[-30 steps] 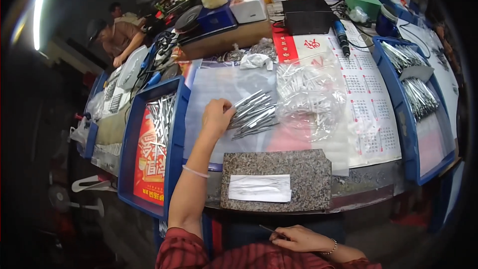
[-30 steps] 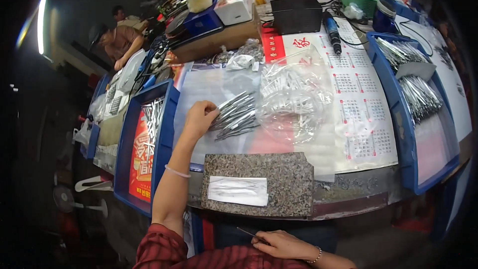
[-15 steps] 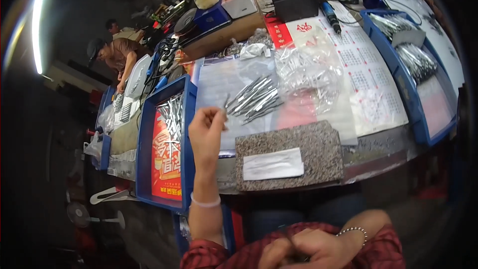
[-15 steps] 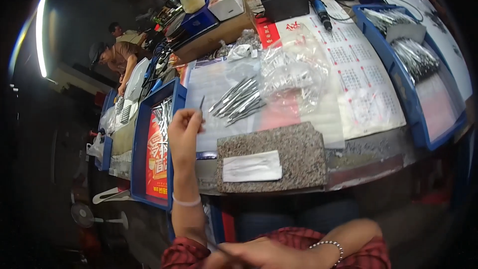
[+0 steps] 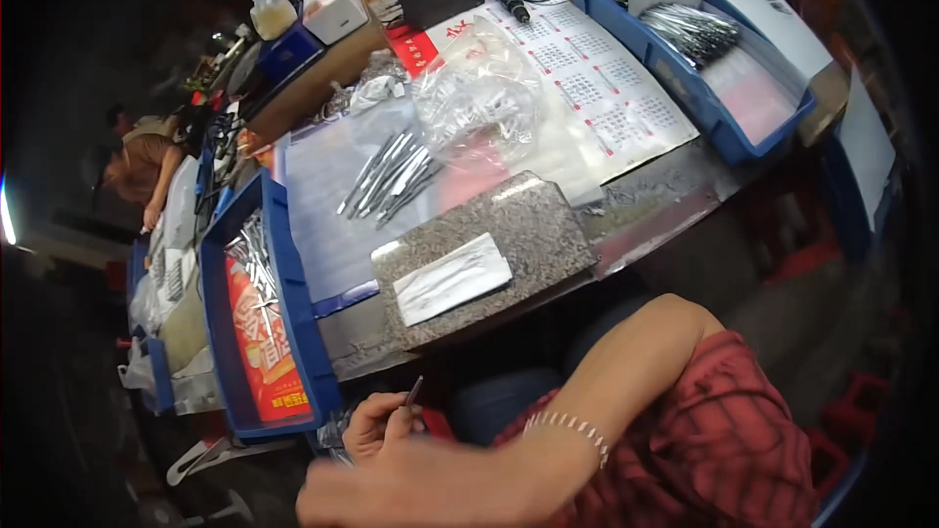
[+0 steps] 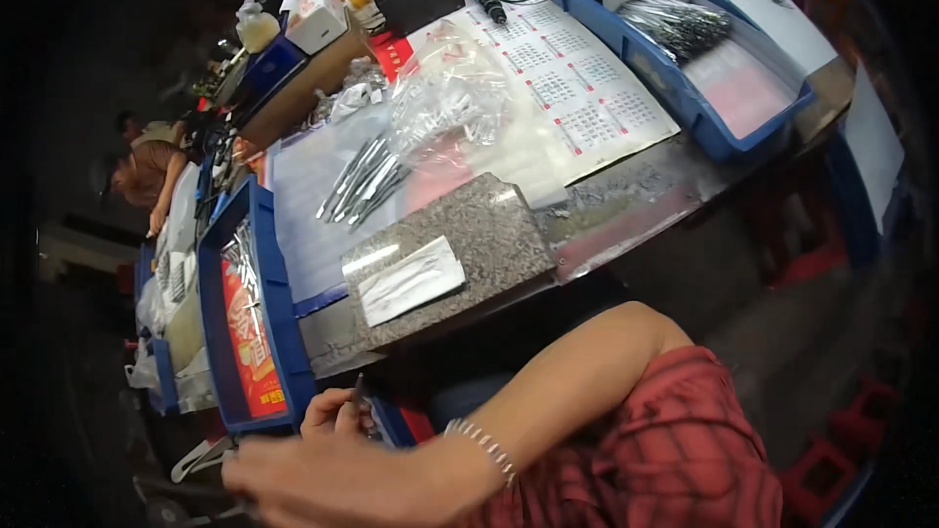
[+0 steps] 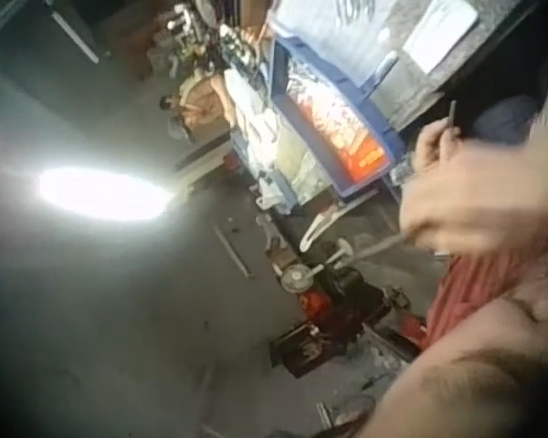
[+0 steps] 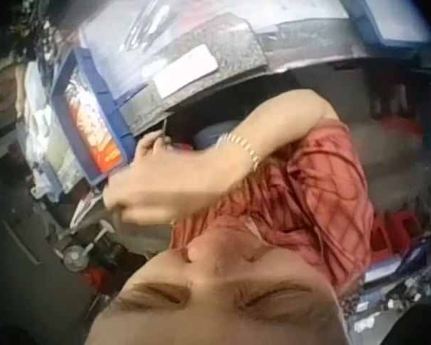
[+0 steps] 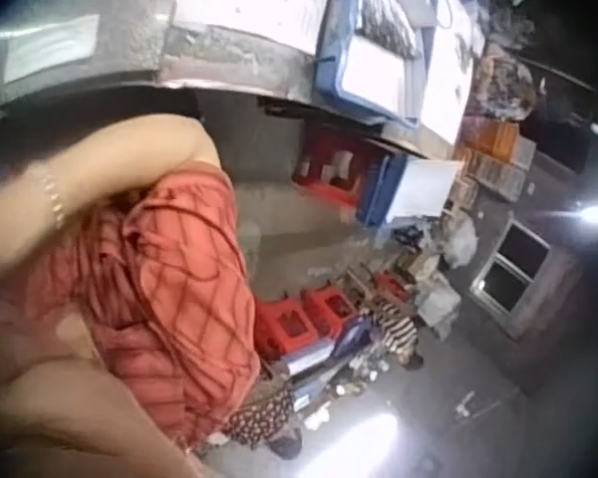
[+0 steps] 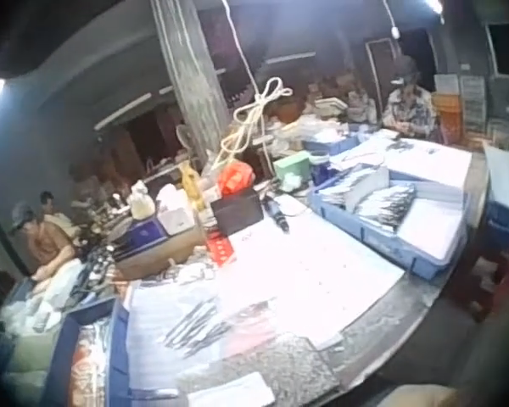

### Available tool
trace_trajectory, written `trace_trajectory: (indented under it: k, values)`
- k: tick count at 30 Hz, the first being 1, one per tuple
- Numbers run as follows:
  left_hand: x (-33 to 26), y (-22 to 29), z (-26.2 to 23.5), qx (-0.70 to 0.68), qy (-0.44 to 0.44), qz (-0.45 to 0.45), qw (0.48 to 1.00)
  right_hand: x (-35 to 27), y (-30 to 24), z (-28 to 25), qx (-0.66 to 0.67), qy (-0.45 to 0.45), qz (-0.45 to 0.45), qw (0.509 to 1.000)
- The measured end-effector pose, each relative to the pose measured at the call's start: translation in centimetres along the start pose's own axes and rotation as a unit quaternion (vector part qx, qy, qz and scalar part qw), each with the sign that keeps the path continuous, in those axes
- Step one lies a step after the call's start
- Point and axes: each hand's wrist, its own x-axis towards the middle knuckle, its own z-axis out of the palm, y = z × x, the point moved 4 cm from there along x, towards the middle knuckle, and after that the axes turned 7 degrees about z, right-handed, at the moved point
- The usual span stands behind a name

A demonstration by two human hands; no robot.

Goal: The recorder is cleaning and inspecting small metal components at a workbench.

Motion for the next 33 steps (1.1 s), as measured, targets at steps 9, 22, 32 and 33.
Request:
trace_trajectory:
  k: [9, 22, 32, 33]
  values:
    - [1.4, 0.5, 5.0, 0.156, -0.136, 0.144, 0.968, -8.0, 6.9, -9.0, -0.216, 0.123, 0.144, 0.958]
    - [1.7, -2.7, 4.0, -0.175, -0.058, -0.024, 0.982, -9.5, 4.8, -17.1, -0.352, 0.241, 0.201, 0.882]
    - [0.8, -2.2, 3.5, -0.082, -0.077, -0.005, 0.994, -3.4, 8.8, -30.7, -0.64, 0.238, 0.198, 0.703]
    - [0.6, -2.2, 3.3, -0.081, -0.075, -0.005, 0.994, -2.9, 9.7, -30.8, -0.679, 0.215, 0.205, 0.671]
